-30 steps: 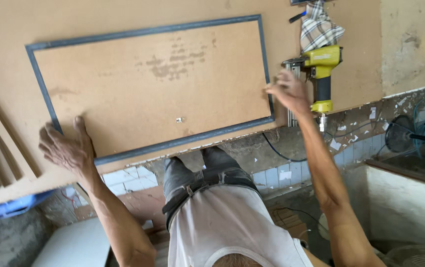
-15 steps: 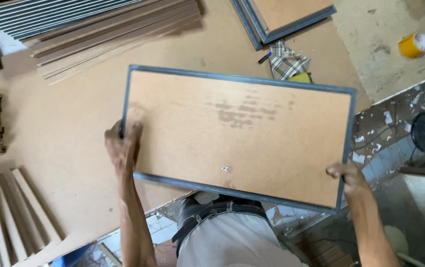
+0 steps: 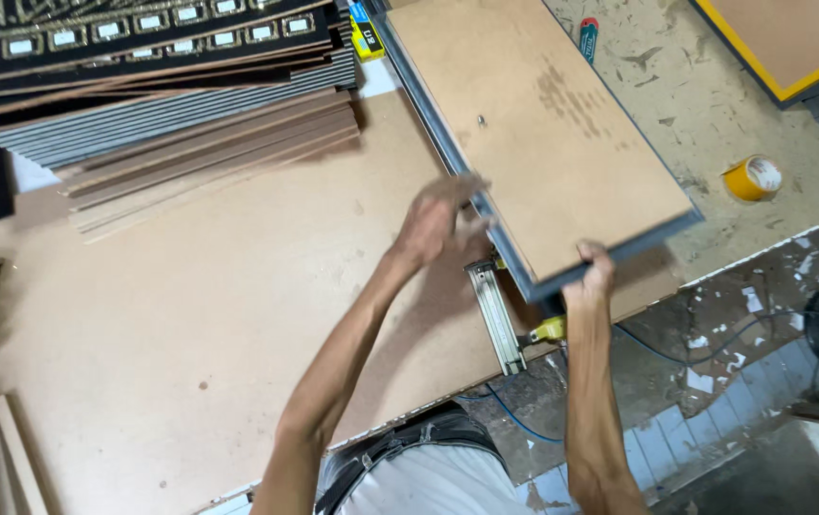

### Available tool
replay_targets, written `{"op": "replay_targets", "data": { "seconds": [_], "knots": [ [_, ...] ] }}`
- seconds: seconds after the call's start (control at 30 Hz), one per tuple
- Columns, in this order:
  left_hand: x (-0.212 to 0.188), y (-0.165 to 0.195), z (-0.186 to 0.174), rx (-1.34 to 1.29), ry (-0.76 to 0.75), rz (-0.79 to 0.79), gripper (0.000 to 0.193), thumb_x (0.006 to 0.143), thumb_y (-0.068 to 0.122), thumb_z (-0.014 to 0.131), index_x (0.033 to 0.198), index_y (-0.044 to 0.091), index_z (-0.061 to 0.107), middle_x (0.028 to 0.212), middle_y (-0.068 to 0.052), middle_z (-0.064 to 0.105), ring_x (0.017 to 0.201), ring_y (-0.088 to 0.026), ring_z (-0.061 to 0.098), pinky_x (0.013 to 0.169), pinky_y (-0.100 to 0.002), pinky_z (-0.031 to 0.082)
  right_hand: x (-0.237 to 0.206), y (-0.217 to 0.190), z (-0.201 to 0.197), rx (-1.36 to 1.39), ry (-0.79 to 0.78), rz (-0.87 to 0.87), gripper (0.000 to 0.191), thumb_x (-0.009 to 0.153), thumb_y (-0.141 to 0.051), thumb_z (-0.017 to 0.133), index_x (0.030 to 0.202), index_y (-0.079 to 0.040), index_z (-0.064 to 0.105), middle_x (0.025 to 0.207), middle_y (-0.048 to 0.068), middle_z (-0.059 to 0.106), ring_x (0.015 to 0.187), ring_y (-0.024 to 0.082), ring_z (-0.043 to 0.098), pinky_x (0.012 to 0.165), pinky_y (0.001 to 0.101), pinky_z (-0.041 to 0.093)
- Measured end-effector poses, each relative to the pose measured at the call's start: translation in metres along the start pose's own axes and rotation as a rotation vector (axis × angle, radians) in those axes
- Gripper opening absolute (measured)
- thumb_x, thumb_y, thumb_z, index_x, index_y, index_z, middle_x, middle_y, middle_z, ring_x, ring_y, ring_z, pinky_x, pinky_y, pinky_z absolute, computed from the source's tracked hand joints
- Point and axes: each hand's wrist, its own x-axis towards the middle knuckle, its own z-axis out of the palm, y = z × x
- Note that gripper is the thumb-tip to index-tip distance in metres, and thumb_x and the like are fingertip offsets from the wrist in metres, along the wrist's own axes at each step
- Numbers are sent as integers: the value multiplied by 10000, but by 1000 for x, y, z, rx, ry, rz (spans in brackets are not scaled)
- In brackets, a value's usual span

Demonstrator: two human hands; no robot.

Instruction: The person assembles picture frames by placing a backing board into a frame, securing it with a pneumatic nail gun, and then attaching a thin wooden strip to the front. The person repeats this process for multiple frames, wiping the glass with a cloth after each assembly.

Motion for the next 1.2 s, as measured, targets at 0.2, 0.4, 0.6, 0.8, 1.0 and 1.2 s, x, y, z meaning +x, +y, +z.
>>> {"op": "replay_targets", "data": {
  "seconds": [0.2, 0.4, 0.6, 0.8, 1.0, 1.2],
  "knots": [
    [-177, -12, -54, -15, -129, -324, 541, 755, 185, 842, 1269, 97, 695, 1246, -129, 724, 1167, -326, 676, 1003, -434, 536, 105, 61, 126, 92, -113, 91, 110, 638, -34, 672, 735, -33, 621, 822, 95, 649, 872, 287, 645, 948, 461, 576],
    [-385, 3, -97, 28, 243, -907, 476, 777, 234, 839, 1227, 114, 740, 1159, -99, 784, 1082, -227, 744, 955, -396, 590, 141, 101, 151, -21, -232, 218, 197, 718, -87, 754, 878, -113, 642, 996, 78, 676, 1040, 305, 662, 1013, 516, 569],
    [-482, 32, -119, -59, 503, -1341, 467, 852, 288, 773, 1277, 106, 713, 1128, -89, 809, 1100, -193, 750, 989, -397, 569, 131, 74, 127, -1150, 165, 117, 456, 868, -294, 914, 947, 37, 610, 911, 179, 687, 746, 258, 692, 701, 423, 651],
    [-563, 27, -230, 292, 938, -1288, 376, 916, 277, 758, 1226, 64, 743, 1157, -135, 766, 1089, -216, 728, 989, -410, 554, 20, 99, 155, -827, -639, -162, 176, 1021, -41, 748, 1070, 112, 678, 1002, 192, 728, 853, 246, 732, 793, 338, 628],
    [-756, 47, -409, 894, 1594, -1100, 198, 1020, 206, 750, 1059, 12, 756, 1061, -130, 736, 886, -182, 679, 747, -323, 574, -201, 325, 269, -819, -1129, 383, 177, 943, 18, 672, 1071, 138, 648, 905, 196, 703, 818, 277, 699, 783, 403, 603],
    [-911, 18, -564, 790, 1665, -1135, 299, 1061, 300, 706, 1188, 30, 699, 988, -123, 748, 842, -148, 692, 720, -327, 569, -463, 591, 414, -741, -1592, 900, 398, 904, -108, 701, 1237, 78, 590, 919, 168, 701, 794, 264, 709, 753, 398, 625]
  ]
}}
